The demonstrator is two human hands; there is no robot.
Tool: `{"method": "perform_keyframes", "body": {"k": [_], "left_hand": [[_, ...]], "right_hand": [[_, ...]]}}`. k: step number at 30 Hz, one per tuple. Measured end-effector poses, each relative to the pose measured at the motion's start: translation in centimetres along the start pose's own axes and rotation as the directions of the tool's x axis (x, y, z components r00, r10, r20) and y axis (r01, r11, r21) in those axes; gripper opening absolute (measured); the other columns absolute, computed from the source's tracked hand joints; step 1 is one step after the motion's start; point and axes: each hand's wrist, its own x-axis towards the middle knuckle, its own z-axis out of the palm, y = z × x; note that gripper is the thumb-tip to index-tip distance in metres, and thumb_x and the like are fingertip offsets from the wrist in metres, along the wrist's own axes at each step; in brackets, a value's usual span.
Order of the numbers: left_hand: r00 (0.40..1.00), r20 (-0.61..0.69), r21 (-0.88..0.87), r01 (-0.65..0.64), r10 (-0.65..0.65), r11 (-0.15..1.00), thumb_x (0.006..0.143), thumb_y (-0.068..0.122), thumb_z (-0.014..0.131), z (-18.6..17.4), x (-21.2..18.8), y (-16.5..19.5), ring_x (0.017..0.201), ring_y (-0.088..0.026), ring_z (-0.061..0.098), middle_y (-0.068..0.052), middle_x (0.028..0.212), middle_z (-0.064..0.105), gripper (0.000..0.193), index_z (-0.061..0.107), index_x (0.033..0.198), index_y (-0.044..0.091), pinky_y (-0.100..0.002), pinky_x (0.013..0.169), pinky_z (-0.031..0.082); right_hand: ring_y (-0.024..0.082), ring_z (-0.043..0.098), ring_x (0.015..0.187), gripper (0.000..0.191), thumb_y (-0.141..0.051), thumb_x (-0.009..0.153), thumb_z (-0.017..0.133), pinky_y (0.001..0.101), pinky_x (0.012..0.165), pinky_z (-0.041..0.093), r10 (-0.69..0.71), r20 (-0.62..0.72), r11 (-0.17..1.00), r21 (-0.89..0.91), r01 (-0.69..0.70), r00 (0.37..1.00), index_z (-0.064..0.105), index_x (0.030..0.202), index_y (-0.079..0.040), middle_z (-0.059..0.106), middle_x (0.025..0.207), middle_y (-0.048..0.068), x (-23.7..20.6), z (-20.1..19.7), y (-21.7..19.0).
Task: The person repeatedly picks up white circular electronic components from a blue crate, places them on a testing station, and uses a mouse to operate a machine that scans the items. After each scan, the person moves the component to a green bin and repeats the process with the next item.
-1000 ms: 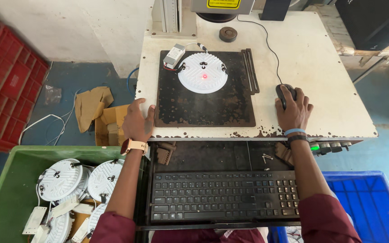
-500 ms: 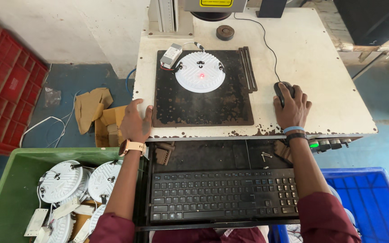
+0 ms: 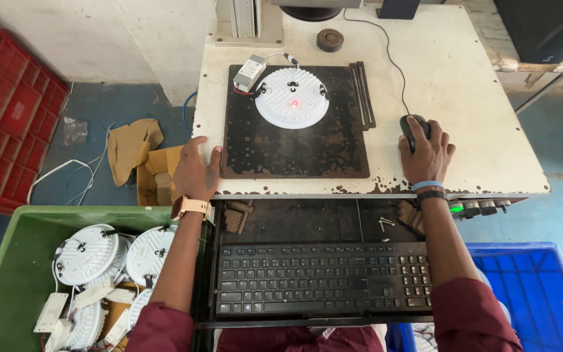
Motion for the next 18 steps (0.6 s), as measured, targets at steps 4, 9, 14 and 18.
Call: {"method": "perform_keyframes", "body": {"k": [4, 9, 14, 18], "left_hand": [[1.000, 0.003, 0.005, 0.026, -0.026, 1.000, 0.098, 0.047, 0.066, 0.18, -0.03, -0.06, 0.103, -0.039, 0.068, -0.013, 0.128, 0.067, 0.042, 0.061, 0.127, 0.018, -0.051, 0.081, 0.055], [0.999, -0.037, -0.009, -0.009, 0.009, 1.000, 0.097, 0.044, 0.068, 0.22, -0.06, -0.14, 0.104, -0.039, 0.067, -0.013, 0.127, 0.067, 0.041, 0.061, 0.128, 0.018, -0.051, 0.081, 0.054], [1.000, -0.024, -0.019, -0.008, 0.007, 1.000, 0.097, 0.042, 0.068, 0.19, -0.08, -0.10, 0.105, -0.038, 0.067, -0.013, 0.126, 0.067, 0.041, 0.061, 0.127, 0.016, -0.050, 0.082, 0.054], [0.999, 0.023, -0.057, 0.047, -0.046, 0.997, 0.097, 0.038, 0.070, -0.32, -0.13, 0.06, 0.108, -0.039, 0.065, -0.014, 0.128, 0.065, 0.038, 0.061, 0.126, 0.016, -0.051, 0.084, 0.053]], "right_hand": [[0.042, 0.052, 0.126, 0.048, -0.031, 0.098, 0.067, 0.0574, 0.102, 0.037, -0.007, 0.004, 1.000, -0.001, 0.007, 1.000, 0.065, 0.145, -0.021, 0.055, 0.142, 0.021, -0.02, -0.15, -0.07], [0.042, 0.051, 0.127, 0.049, -0.033, 0.099, 0.068, 0.0576, 0.102, 0.037, -0.037, -0.007, 0.999, -0.010, 0.037, 0.999, 0.065, 0.146, -0.021, 0.054, 0.144, 0.024, 0.02, -0.07, 0.01], [0.042, 0.052, 0.126, 0.049, -0.033, 0.099, 0.067, 0.0572, 0.103, 0.037, -0.034, -0.007, 0.999, -0.015, 0.033, 0.999, 0.065, 0.146, -0.021, 0.054, 0.144, 0.023, -0.11, 0.13, 0.28], [0.042, 0.051, 0.125, 0.048, -0.032, 0.099, 0.067, 0.0573, 0.102, 0.037, -0.026, 0.003, 1.000, -0.011, 0.026, 1.000, 0.065, 0.146, -0.021, 0.054, 0.144, 0.023, -0.09, 0.29, 0.38]]}}
